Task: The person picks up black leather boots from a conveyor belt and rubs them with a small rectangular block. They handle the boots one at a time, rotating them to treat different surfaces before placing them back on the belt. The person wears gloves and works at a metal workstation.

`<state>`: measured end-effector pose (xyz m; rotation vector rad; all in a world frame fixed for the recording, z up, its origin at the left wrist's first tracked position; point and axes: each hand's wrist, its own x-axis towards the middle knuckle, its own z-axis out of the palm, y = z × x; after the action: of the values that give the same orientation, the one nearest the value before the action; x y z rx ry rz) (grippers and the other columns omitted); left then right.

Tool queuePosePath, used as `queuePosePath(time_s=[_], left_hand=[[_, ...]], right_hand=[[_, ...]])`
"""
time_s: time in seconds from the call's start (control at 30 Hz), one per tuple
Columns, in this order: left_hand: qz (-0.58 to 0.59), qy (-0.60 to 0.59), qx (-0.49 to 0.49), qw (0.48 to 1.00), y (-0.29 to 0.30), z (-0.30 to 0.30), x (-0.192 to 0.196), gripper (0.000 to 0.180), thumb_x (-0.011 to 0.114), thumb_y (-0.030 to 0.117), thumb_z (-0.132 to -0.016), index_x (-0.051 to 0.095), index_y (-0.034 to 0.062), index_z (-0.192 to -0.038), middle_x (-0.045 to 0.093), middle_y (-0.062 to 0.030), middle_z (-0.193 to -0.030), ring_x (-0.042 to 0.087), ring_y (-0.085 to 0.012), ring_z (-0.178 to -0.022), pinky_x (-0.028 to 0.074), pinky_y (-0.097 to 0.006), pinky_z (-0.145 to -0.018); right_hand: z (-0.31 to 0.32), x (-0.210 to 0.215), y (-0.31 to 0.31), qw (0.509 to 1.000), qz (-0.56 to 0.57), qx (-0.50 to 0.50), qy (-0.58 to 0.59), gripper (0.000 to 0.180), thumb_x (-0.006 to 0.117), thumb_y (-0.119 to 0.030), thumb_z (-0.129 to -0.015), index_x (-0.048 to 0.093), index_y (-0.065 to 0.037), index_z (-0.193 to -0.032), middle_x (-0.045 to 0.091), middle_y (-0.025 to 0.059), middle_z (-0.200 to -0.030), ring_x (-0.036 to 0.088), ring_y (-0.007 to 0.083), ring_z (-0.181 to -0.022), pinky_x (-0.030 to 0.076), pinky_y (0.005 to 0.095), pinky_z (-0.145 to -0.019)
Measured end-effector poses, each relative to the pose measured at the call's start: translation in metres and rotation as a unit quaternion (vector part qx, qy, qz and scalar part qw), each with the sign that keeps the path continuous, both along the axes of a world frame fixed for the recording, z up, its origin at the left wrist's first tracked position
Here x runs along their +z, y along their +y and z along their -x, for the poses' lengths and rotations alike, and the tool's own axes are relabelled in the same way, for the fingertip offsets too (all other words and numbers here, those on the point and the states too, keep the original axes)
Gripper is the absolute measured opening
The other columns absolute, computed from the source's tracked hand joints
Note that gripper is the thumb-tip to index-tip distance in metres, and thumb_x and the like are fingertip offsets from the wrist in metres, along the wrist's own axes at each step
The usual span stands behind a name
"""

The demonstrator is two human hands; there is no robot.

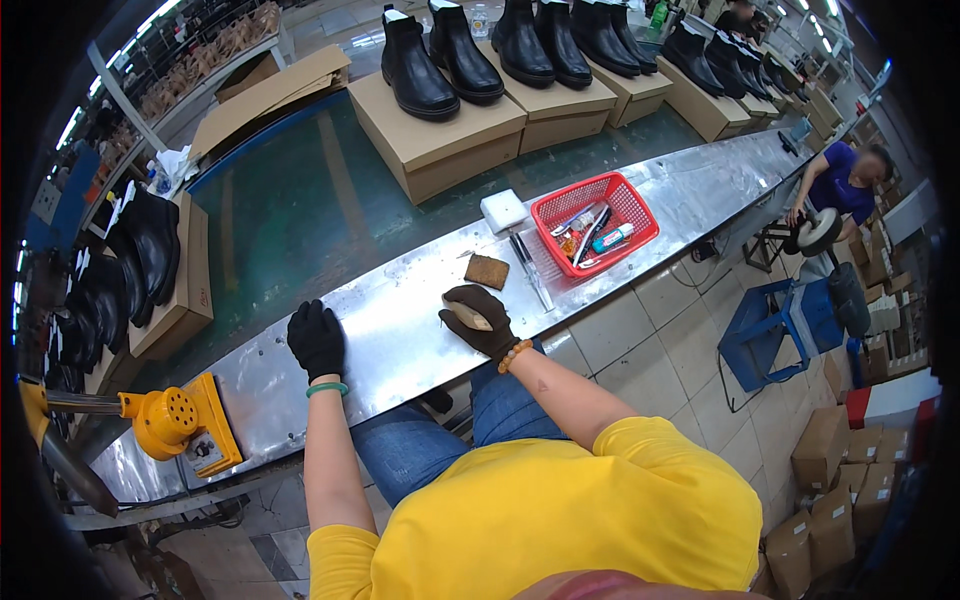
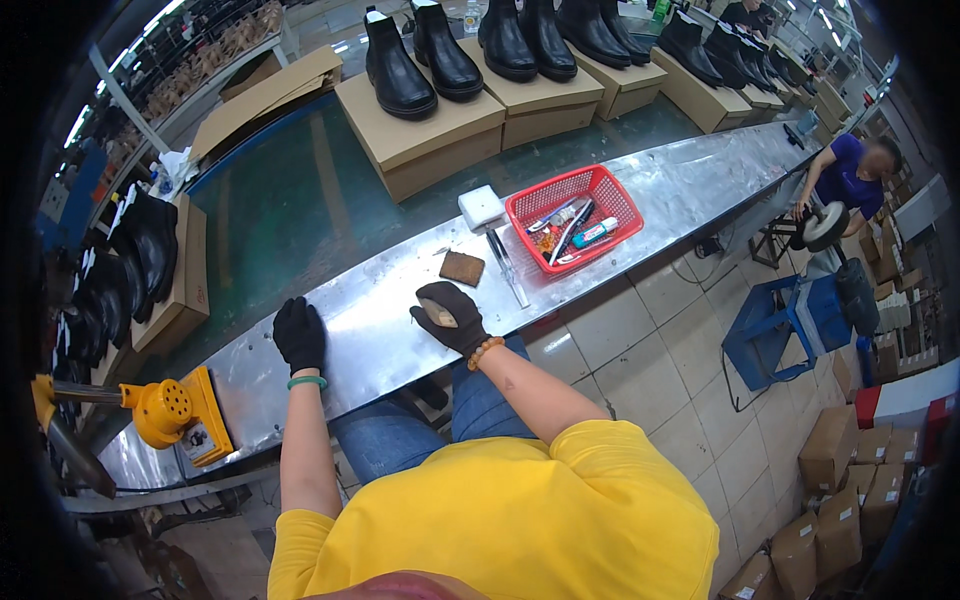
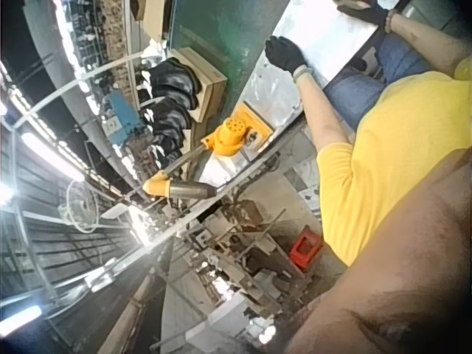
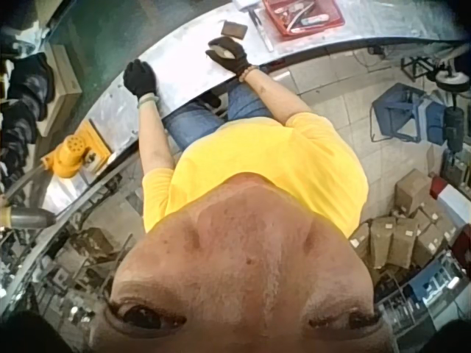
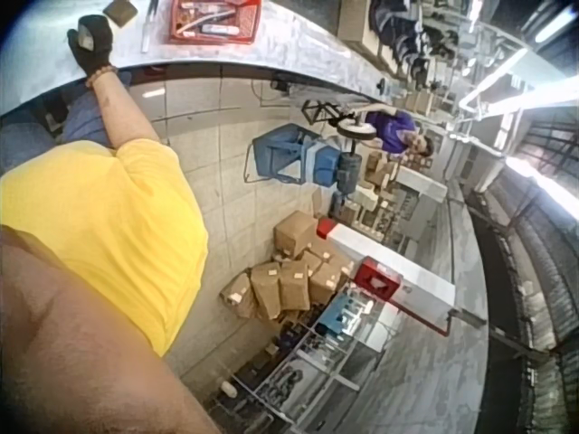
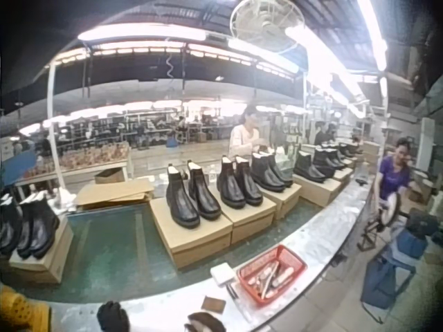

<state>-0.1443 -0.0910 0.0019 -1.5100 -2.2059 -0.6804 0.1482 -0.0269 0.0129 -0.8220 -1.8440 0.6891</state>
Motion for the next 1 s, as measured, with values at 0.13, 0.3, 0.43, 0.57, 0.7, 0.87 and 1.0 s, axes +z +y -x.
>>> queuePosePath(time_s=[0.13, 0.3, 0.43, 0.57, 0.7, 0.87, 1.0], left_hand=[[0.013, 0.005, 0.009, 1.000, -0.003, 0.003, 0.000, 0.028, 0.061, 0.023, -0.079, 0.065, 0.0077, -0.102, 0.063, -0.0164, -0.108, 0.058, -0.0332, -0.101, 0.045, -0.045, -0.088], [0.024, -0.011, 0.000, 1.000, 0.000, 0.014, -0.017, 0.028, 0.060, 0.025, -0.079, 0.063, 0.0064, -0.100, 0.062, -0.0158, -0.110, 0.055, -0.0338, -0.105, 0.041, -0.046, -0.092], [-0.013, 0.021, 0.003, 1.000, 0.003, 0.013, -0.017, 0.024, 0.059, 0.023, -0.077, 0.063, 0.0048, -0.092, 0.062, -0.0163, -0.103, 0.056, -0.0344, -0.099, 0.044, -0.045, -0.088], [-0.002, -0.038, -0.010, 0.999, 0.001, 0.001, 0.003, 0.019, 0.061, 0.024, -0.076, 0.059, 0.0065, -0.083, 0.061, -0.0139, -0.087, 0.057, -0.0336, -0.087, 0.045, -0.046, -0.078], [0.007, -0.067, -0.005, 0.998, -0.005, -0.002, 0.009, 0.018, 0.063, 0.025, -0.076, 0.059, 0.0083, -0.082, 0.060, -0.0119, -0.082, 0.057, -0.0323, -0.083, 0.046, -0.045, -0.073], [0.053, -0.061, 0.021, 0.996, -0.005, 0.001, 0.007, 0.017, 0.062, 0.024, -0.078, 0.061, 0.0084, -0.084, 0.060, -0.0109, -0.083, 0.057, -0.0309, -0.082, 0.046, -0.043, -0.073], [-0.070, -0.100, 0.005, 0.992, -0.007, 0.004, -0.001, 0.021, 0.060, 0.025, -0.079, 0.064, 0.0072, -0.089, 0.062, -0.0108, -0.084, 0.059, -0.0291, -0.082, 0.048, -0.041, -0.073]], right_hand=[[0.004, -0.004, 0.001, 1.000, -0.017, -0.001, -0.001, 0.029, 0.075, -0.021, -0.073, 0.062, -0.007, -0.096, 0.063, 0.0099, -0.092, 0.062, 0.0269, -0.085, 0.050, 0.0351, -0.076], [0.002, -0.010, 0.003, 0.999, -0.038, 0.013, -0.007, 0.030, 0.075, -0.017, -0.073, 0.063, -0.006, -0.097, 0.063, 0.0113, -0.094, 0.061, 0.0285, -0.087, 0.049, 0.0366, -0.077], [0.000, -0.016, 0.007, 0.995, -0.087, 0.002, -0.050, 0.025, 0.074, -0.012, -0.073, 0.065, -0.005, -0.095, 0.065, 0.0114, -0.094, 0.062, 0.0280, -0.088, 0.049, 0.0363, -0.080], [0.000, -0.010, 0.002, 0.999, -0.024, -0.011, -0.034, 0.026, 0.075, -0.008, -0.072, 0.065, -0.005, -0.095, 0.067, 0.0116, -0.092, 0.064, 0.0267, -0.086, 0.050, 0.0356, -0.080], [0.001, -0.012, 0.003, 0.999, 0.005, -0.008, -0.038, 0.024, 0.075, -0.007, -0.072, 0.066, -0.004, -0.094, 0.067, 0.0112, -0.090, 0.064, 0.0257, -0.085, 0.049, 0.0351, -0.079], [0.004, -0.014, 0.004, 0.999, 0.006, -0.010, -0.034, 0.019, 0.072, -0.007, -0.074, 0.065, -0.003, -0.092, 0.066, 0.0102, -0.086, 0.063, 0.0228, -0.079, 0.049, 0.0333, -0.075], [0.006, -0.008, 0.003, 0.997, -0.046, -0.016, -0.055, 0.013, 0.068, -0.009, -0.078, 0.065, -0.002, -0.089, 0.065, 0.0077, -0.081, 0.060, 0.0175, -0.071, 0.048, 0.0311, -0.068]])
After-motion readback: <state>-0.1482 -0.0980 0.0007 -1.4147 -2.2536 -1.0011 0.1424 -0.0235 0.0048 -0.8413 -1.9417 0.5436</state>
